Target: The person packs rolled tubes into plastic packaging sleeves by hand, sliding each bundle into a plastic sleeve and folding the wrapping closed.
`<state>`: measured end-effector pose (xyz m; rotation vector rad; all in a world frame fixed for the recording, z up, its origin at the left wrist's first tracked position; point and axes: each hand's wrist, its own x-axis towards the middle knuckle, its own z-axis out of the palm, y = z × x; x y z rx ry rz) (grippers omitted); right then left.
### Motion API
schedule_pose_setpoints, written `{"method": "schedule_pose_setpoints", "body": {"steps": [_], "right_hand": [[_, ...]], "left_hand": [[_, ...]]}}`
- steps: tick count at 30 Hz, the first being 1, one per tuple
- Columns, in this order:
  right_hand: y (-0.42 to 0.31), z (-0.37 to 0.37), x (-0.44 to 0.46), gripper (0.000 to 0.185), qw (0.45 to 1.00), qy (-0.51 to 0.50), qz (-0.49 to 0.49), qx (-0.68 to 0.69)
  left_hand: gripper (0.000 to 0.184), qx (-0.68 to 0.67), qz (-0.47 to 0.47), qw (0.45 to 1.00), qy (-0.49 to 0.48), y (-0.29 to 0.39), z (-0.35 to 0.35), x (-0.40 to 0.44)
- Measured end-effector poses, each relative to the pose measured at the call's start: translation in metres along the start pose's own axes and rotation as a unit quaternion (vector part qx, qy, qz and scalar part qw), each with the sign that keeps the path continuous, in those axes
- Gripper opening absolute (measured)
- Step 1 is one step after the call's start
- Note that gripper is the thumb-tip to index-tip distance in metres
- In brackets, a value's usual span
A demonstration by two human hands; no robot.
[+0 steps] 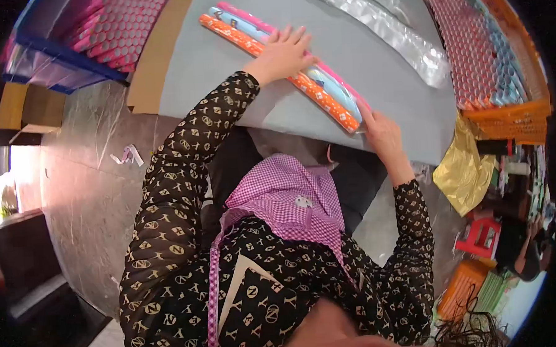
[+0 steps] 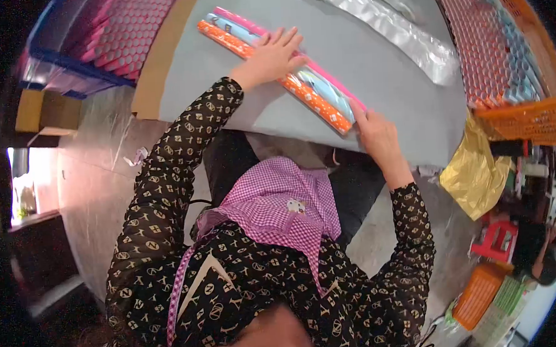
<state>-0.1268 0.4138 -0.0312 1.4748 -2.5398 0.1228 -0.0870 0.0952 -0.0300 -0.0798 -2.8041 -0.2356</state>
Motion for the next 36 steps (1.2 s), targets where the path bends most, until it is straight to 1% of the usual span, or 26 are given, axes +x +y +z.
{"method": "schedule_pose_setpoints", "body": {"steps": [2, 3, 5, 7, 8, 9, 10, 11, 12, 13, 15, 16, 17, 19, 20, 21, 24, 26, 27, 29, 30, 31, 33, 34, 35, 36], "right_hand": [[-0.004, -0.012, -0.004, 0.066, 0.998, -0.037, 0.029, 0.039], [-0.008, -0.024, -0.005, 0.066, 0.995, -0.057, 0.040, 0.075], [-0.007, -0.038, -0.012, 0.067, 0.988, -0.077, 0.071, 0.117], [0.000, -0.044, -0.024, 0.066, 0.993, 0.029, 0.021, 0.108], [0.004, -0.045, -0.030, 0.057, 0.992, 0.081, 0.034, 0.087], [0.006, -0.045, -0.035, 0.057, 0.992, 0.078, 0.045, 0.088], [0.006, -0.045, -0.040, 0.050, 0.971, 0.171, 0.103, 0.131], [0.004, -0.046, -0.044, 0.043, 0.937, 0.260, 0.161, 0.170], [-0.002, -0.049, -0.047, 0.029, 0.884, 0.319, 0.214, 0.266], [-0.006, -0.046, -0.052, 0.029, 0.882, 0.319, 0.227, 0.263], [-0.012, -0.036, -0.059, 0.021, 0.746, 0.376, 0.362, 0.412], [-0.016, -0.025, -0.055, 0.013, 0.701, 0.406, 0.382, 0.445], [-0.017, -0.023, -0.058, 0.013, 0.697, 0.409, 0.389, 0.442], [-0.020, -0.019, -0.063, 0.011, 0.566, 0.370, 0.451, 0.582], [-0.020, -0.018, -0.066, 0.011, 0.540, 0.367, 0.450, 0.608], [-0.020, -0.020, -0.068, 0.011, 0.534, 0.371, 0.456, 0.607], [-0.020, -0.029, -0.070, 0.010, 0.539, 0.415, 0.430, 0.593], [-0.023, -0.031, -0.069, 0.010, 0.667, 0.490, 0.351, 0.439], [-0.022, -0.031, -0.070, 0.010, 0.665, 0.492, 0.353, 0.437], [-0.021, -0.031, -0.069, 0.012, 0.809, 0.399, 0.272, 0.334], [-0.028, -0.035, -0.065, 0.019, 0.805, 0.327, 0.334, 0.366], [-0.031, -0.032, -0.064, 0.019, 0.804, 0.329, 0.334, 0.366], [-0.031, -0.020, -0.060, 0.029, 0.731, 0.173, 0.433, 0.499], [-0.029, -0.016, -0.060, 0.037, 0.764, 0.148, 0.419, 0.468], [-0.029, -0.012, -0.061, 0.037, 0.764, 0.150, 0.418, 0.468], [-0.030, -0.008, -0.062, 0.038, 0.807, 0.148, 0.405, 0.403]], "left_hand": [[0.063, 0.094, -0.006, 0.995, -0.043, 0.000, 0.009, 0.000], [0.063, 0.082, 0.009, 0.995, -0.060, 0.002, 0.010, -0.002], [0.065, 0.139, 0.001, 0.988, -0.062, 0.001, 0.006, 0.000], [0.065, 0.139, 0.008, 0.988, -0.063, -0.002, 0.013, -0.001], [0.065, 0.147, 0.002, 0.988, -0.054, -0.004, 0.015, 0.000], [0.065, 0.143, 0.012, 0.988, -0.060, -0.007, 0.016, 0.000], [0.065, 0.154, 0.022, 0.986, -0.052, -0.010, 0.017, 0.000], [0.066, 0.164, 0.032, 0.985, -0.046, -0.012, 0.018, -0.001], [0.066, 0.159, 0.037, 0.986, -0.034, -0.014, 0.020, -0.001], [0.066, 0.154, 0.048, 0.986, -0.040, -0.014, 0.024, 0.000], [0.069, 0.121, 0.049, 0.991, -0.012, -0.011, 0.028, 0.001], [0.069, 0.120, 0.036, 0.992, 0.000, -0.013, 0.022, -0.005], [0.069, 0.119, 0.045, 0.992, -0.004, -0.011, 0.020, -0.008], [0.068, 0.120, 0.017, 0.992, -0.021, -0.008, 0.014, -0.012], [0.066, 0.115, 0.010, 0.993, -0.020, -0.007, 0.014, -0.015], [0.066, 0.115, 0.018, 0.993, -0.025, -0.005, 0.012, -0.017], [0.064, 0.106, -0.006, 0.994, -0.038, 0.000, 0.006, -0.024], [0.063, 0.101, -0.030, 0.994, -0.034, 0.002, 0.005, -0.032], [0.063, 0.101, -0.026, 0.994, -0.035, 0.003, 0.004, -0.035], [0.062, 0.108, -0.032, 0.993, -0.029, 0.004, 0.001, -0.042], [0.062, 0.109, -0.030, 0.993, -0.028, 0.005, 0.000, -0.046], [0.062, 0.110, -0.036, 0.993, -0.031, 0.005, -0.002, -0.049], [0.061, 0.112, -0.044, 0.992, -0.030, 0.004, -0.003, -0.055], [0.061, 0.110, -0.051, 0.992, -0.030, 0.004, -0.003, -0.057], [0.061, 0.110, -0.058, 0.992, -0.029, 0.004, -0.003, -0.060], [0.061, 0.110, -0.057, 0.992, -0.028, 0.003, -0.005, -0.063]]}}
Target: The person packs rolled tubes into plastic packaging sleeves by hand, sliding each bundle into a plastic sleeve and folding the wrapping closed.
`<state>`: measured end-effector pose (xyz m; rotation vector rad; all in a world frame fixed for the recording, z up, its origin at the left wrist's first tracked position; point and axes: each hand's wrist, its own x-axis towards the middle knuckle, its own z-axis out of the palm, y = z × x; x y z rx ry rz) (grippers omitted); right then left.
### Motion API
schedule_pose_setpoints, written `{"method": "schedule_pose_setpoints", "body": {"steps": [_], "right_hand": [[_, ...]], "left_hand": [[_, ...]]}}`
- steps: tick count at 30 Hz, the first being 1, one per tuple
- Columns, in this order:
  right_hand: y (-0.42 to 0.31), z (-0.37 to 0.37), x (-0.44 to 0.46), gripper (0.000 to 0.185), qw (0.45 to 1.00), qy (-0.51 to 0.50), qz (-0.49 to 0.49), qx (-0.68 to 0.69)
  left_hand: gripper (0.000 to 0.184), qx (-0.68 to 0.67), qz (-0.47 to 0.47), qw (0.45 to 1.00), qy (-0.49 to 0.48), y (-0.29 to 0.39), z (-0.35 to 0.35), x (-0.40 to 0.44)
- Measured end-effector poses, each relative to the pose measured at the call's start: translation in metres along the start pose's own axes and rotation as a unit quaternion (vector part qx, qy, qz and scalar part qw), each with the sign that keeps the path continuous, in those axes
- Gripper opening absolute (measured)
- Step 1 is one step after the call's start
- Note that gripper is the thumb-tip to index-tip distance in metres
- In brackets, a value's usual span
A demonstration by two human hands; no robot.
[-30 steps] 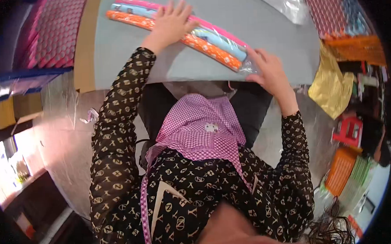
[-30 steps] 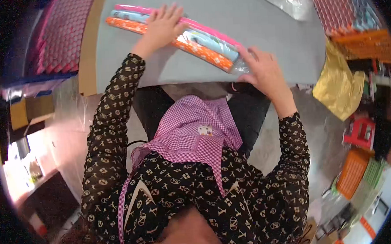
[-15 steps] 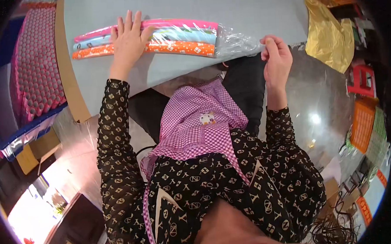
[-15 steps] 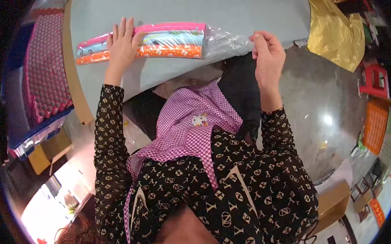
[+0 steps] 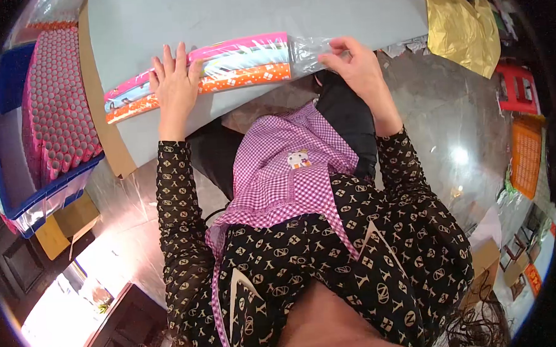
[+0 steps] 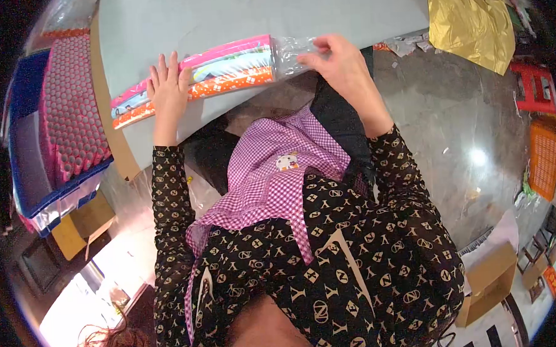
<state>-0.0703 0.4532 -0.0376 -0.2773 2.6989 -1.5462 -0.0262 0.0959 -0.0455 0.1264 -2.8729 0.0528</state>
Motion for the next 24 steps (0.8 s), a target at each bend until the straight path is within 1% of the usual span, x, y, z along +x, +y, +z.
{"method": "schedule_pose_setpoints", "body": {"steps": [1, 2, 4, 5, 7, 8, 9, 11, 12, 14, 15, 17, 18, 21, 22, 24], "right_hand": [[0.002, 0.001, 0.000, 0.039, 0.997, 0.015, -0.037, -0.068], [0.004, -0.001, 0.001, 0.039, 0.997, 0.018, -0.037, -0.067], [0.007, -0.005, 0.003, 0.040, 0.988, 0.133, -0.045, -0.064], [0.012, -0.010, 0.005, 0.040, 0.988, 0.135, -0.047, -0.066], [0.010, -0.017, 0.009, 0.035, 0.996, 0.080, 0.033, 0.036], [0.007, -0.019, 0.005, 0.029, 0.992, 0.053, 0.063, 0.099], [0.003, -0.021, 0.007, 0.029, 0.992, 0.053, 0.061, 0.098], [-0.001, -0.022, 0.012, 0.024, 0.989, -0.071, 0.122, 0.037], [0.005, -0.018, 0.014, 0.024, 0.990, -0.073, 0.119, 0.037], [0.021, -0.005, 0.020, 0.020, 0.989, -0.099, 0.036, 0.107], [0.017, -0.005, 0.022, 0.020, 0.988, -0.103, 0.032, 0.107], [0.006, -0.004, 0.024, 0.017, 0.967, -0.048, 0.001, 0.249], [0.002, -0.003, 0.025, 0.017, 0.967, -0.053, -0.002, 0.249], [-0.003, 0.000, 0.028, 0.013, 0.924, -0.089, -0.011, 0.372], [-0.001, 0.001, 0.030, 0.013, 0.924, -0.093, -0.013, 0.370], [0.003, 0.003, 0.031, 0.016, 0.897, -0.148, -0.033, 0.416]], "left_hand": [[0.061, 0.002, -0.005, 1.000, 0.000, 0.000, 0.000, -0.002], [0.061, 0.004, -0.010, 1.000, 0.001, 0.000, -0.001, -0.003], [0.061, 0.008, -0.013, 1.000, 0.004, -0.002, 0.001, -0.006], [0.061, 0.011, -0.020, 1.000, 0.004, -0.002, 0.003, -0.008], [0.061, 0.004, -0.021, 1.000, 0.004, -0.003, 0.002, -0.010], [0.060, -0.001, -0.023, 1.000, 0.002, -0.003, 0.002, -0.010], [0.060, -0.002, -0.023, 1.000, 0.004, -0.003, 0.002, -0.009], [0.060, 0.010, -0.029, 1.000, -0.004, -0.001, 0.001, -0.009], [0.060, 0.011, -0.032, 0.999, -0.002, -0.001, 0.001, -0.009], [0.060, 0.011, -0.029, 1.000, 0.002, 0.000, -0.001, -0.008], [0.060, 0.013, -0.034, 0.999, 0.003, 0.000, -0.001, -0.009], [0.060, 0.008, -0.033, 0.999, 0.008, 0.001, -0.001, -0.009], [0.062, 0.006, -0.034, 0.999, 0.015, 0.002, -0.002, -0.008], [0.063, 0.016, -0.037, 0.999, 0.030, 0.002, 0.000, -0.009], [0.063, 0.015, -0.042, 0.998, 0.032, 0.003, 0.000, -0.008], [0.064, 0.018, -0.036, 0.999, 0.030, 0.003, -0.001, -0.010]]}}
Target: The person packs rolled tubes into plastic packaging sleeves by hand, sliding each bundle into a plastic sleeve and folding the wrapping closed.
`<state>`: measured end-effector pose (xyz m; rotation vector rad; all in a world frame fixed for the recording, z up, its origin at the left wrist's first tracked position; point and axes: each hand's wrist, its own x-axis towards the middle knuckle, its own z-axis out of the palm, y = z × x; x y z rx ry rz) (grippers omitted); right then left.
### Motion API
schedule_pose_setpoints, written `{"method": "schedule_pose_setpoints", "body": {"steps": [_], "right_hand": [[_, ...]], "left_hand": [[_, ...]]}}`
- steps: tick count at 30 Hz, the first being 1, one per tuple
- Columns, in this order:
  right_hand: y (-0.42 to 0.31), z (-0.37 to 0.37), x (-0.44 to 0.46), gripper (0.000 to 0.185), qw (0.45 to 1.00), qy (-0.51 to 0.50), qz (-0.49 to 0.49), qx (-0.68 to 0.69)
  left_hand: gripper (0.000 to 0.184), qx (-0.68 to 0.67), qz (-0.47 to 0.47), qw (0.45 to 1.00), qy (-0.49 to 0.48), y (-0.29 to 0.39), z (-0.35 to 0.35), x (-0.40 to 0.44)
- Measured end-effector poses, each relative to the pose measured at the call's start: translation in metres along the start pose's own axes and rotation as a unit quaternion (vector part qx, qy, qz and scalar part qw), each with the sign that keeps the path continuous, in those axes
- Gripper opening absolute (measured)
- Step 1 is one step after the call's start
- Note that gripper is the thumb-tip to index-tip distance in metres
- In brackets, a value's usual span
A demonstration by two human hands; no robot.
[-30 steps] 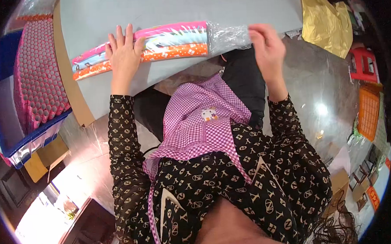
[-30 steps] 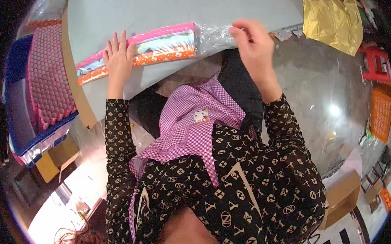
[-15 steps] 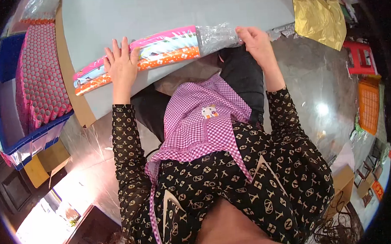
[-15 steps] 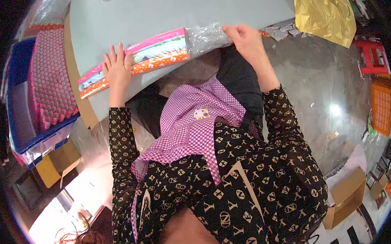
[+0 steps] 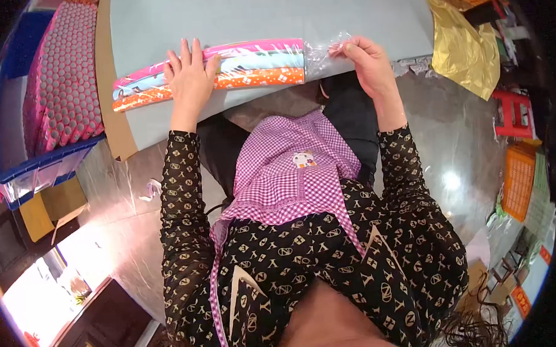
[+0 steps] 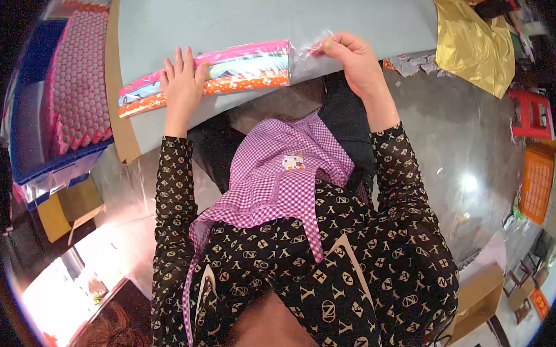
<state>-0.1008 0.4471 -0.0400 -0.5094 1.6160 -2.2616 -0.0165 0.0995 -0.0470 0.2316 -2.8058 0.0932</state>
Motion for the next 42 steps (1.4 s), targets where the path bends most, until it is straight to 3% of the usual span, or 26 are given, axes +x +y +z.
{"method": "schedule_pose_setpoints", "body": {"steps": [1, 3, 7, 9, 13, 18, 22, 25, 27, 28, 30, 33, 35, 37, 42], "right_hand": [[-0.002, 0.000, -0.001, 0.016, 1.000, -0.004, 0.003, -0.002], [-0.010, 0.001, -0.006, 0.020, 0.994, -0.003, 0.104, -0.033], [-0.017, 0.010, -0.011, 0.028, 0.991, -0.008, 0.118, -0.059], [-0.021, 0.008, -0.011, 0.036, 0.983, -0.045, 0.174, 0.027], [-0.011, 0.001, -0.008, 0.041, 0.981, -0.047, 0.176, 0.066], [-0.013, 0.004, -0.002, 0.043, 0.993, -0.014, 0.118, 0.001], [-0.003, -0.017, -0.005, 0.047, 0.989, -0.079, 0.120, 0.023], [0.005, -0.034, -0.003, 0.050, 0.984, -0.121, 0.116, 0.063], [0.003, -0.032, -0.009, 0.044, 0.972, -0.052, 0.117, 0.196], [-0.001, -0.023, -0.009, 0.044, 0.971, -0.067, 0.120, 0.197], [-0.010, -0.008, -0.009, 0.034, 0.988, -0.024, 0.138, 0.066], [-0.009, -0.005, -0.007, 0.032, 0.974, -0.080, 0.211, -0.034], [-0.007, 0.008, -0.002, 0.032, 0.973, -0.070, 0.207, -0.078], [-0.016, 0.019, 0.003, 0.031, 0.947, -0.107, 0.197, -0.228], [-0.006, 0.007, 0.016, 0.030, 0.934, -0.151, 0.224, -0.235]], "left_hand": [[0.064, -0.001, -0.005, 1.000, -0.002, -0.001, 0.001, -0.001], [0.064, -0.004, 0.002, 1.000, 0.006, -0.002, 0.002, 0.000], [0.065, -0.006, 0.000, 1.000, 0.005, -0.001, 0.003, 0.001], [0.066, -0.006, 0.000, 1.000, 0.001, -0.001, 0.002, 0.001], [0.067, -0.005, -0.012, 1.000, -0.003, 0.001, 0.001, 0.002], [0.069, -0.013, -0.006, 1.000, 0.003, 0.001, 0.000, 0.000], [0.069, -0.010, -0.019, 1.000, 0.008, 0.001, 0.001, 0.000], [0.069, 0.001, -0.019, 1.000, 0.017, 0.000, 0.001, 0.001], [0.070, 0.002, -0.001, 1.000, 0.031, -0.001, 0.004, 0.001], [0.070, 0.027, -0.010, 1.000, 0.011, 0.000, 0.001, 0.001], [0.070, 0.029, -0.020, 0.999, 0.002, 0.001, -0.003, 0.001], [0.071, 0.014, -0.026, 1.000, 0.001, -0.001, -0.003, 0.000], [0.071, -0.001, -0.028, 1.000, -0.001, -0.001, -0.003, -0.001], [0.071, -0.004, -0.029, 1.000, -0.003, -0.002, -0.004, -0.001], [0.069, -0.012, -0.025, 1.000, 0.010, -0.003, -0.003, -0.001]]}}
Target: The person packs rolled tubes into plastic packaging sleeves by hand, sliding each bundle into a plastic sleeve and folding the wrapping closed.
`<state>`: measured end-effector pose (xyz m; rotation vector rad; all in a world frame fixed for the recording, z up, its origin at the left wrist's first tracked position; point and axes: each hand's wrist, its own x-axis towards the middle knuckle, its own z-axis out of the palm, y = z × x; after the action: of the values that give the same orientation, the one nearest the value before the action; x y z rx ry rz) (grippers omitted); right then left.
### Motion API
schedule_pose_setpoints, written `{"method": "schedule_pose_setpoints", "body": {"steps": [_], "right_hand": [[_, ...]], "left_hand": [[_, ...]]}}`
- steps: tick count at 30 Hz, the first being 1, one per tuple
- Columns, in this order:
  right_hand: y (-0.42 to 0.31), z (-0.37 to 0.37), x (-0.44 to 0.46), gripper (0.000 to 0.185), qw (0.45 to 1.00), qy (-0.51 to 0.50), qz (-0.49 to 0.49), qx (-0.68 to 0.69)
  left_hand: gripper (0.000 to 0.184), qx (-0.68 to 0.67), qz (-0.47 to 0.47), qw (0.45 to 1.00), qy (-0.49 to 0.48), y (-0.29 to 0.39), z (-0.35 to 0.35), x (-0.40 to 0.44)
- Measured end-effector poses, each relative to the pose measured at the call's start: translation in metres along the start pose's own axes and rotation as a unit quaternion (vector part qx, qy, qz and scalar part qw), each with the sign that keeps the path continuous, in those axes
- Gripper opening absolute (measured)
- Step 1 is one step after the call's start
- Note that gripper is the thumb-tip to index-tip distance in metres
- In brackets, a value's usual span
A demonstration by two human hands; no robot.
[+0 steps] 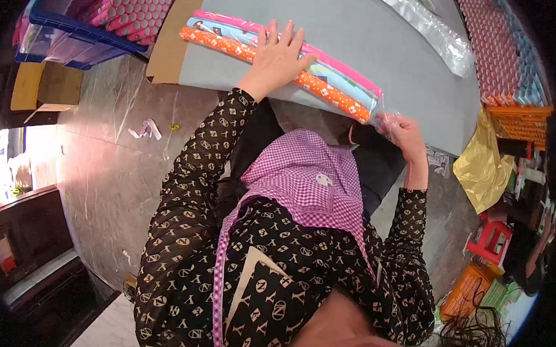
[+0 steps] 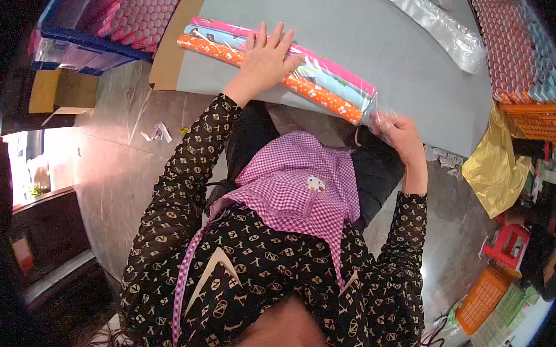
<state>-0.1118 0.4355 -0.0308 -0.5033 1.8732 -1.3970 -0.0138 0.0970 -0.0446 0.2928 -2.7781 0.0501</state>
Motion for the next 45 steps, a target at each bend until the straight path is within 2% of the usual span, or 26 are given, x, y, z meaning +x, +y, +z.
{"method": "schedule_pose_setpoints", "body": {"steps": [1, 4, 10, 17, 19, 21, 23, 27, 35, 38, 45], "right_hand": [[-0.007, -0.001, -0.001, 0.030, 0.999, -0.017, 0.003, -0.047], [-0.026, 0.003, -0.007, 0.030, 0.999, -0.022, 0.047, 0.008], [-0.022, 0.015, 0.000, 0.025, 0.999, 0.001, 0.048, -0.027], [-0.014, 0.029, 0.005, 0.022, 0.993, 0.101, 0.039, -0.054], [-0.005, 0.028, 0.008, 0.024, 0.995, 0.083, 0.048, 0.037], [0.001, 0.027, 0.010, 0.027, 0.993, 0.089, 0.064, 0.049], [0.005, 0.024, 0.011, 0.024, 0.975, 0.011, 0.066, 0.211], [-0.004, 0.029, 0.011, 0.019, 0.982, -0.011, 0.078, 0.170], [-0.001, 0.033, 0.014, 0.016, 0.968, 0.008, 0.097, 0.231], [-0.012, 0.037, 0.009, 0.012, 0.960, 0.018, 0.100, 0.261], [-0.005, 0.044, 0.015, 0.022, 0.961, 0.054, 0.075, 0.261]], "left_hand": [[0.069, 0.000, 0.001, 1.000, 0.001, -0.001, -0.001, 0.000], [0.070, -0.016, 0.003, 1.000, 0.004, -0.001, -0.004, -0.001], [0.070, -0.011, 0.022, 1.000, 0.014, -0.002, 0.004, -0.001], [0.069, -0.007, 0.032, 0.999, 0.024, -0.003, 0.007, 0.001], [0.069, -0.007, 0.037, 0.999, 0.029, -0.001, 0.005, 0.001], [0.067, 0.011, 0.033, 0.999, 0.025, -0.001, 0.004, 0.002], [0.068, 0.009, 0.035, 0.999, 0.031, 0.000, 0.004, 0.002], [0.069, 0.006, 0.035, 0.999, 0.034, 0.000, 0.004, 0.002], [0.067, 0.015, 0.031, 0.999, 0.008, 0.001, -0.001, 0.001], [0.067, -0.031, 0.024, 0.999, 0.012, 0.001, 0.001, 0.002], [0.068, -0.038, 0.024, 0.999, 0.012, 0.000, 0.002, 0.002]]}}
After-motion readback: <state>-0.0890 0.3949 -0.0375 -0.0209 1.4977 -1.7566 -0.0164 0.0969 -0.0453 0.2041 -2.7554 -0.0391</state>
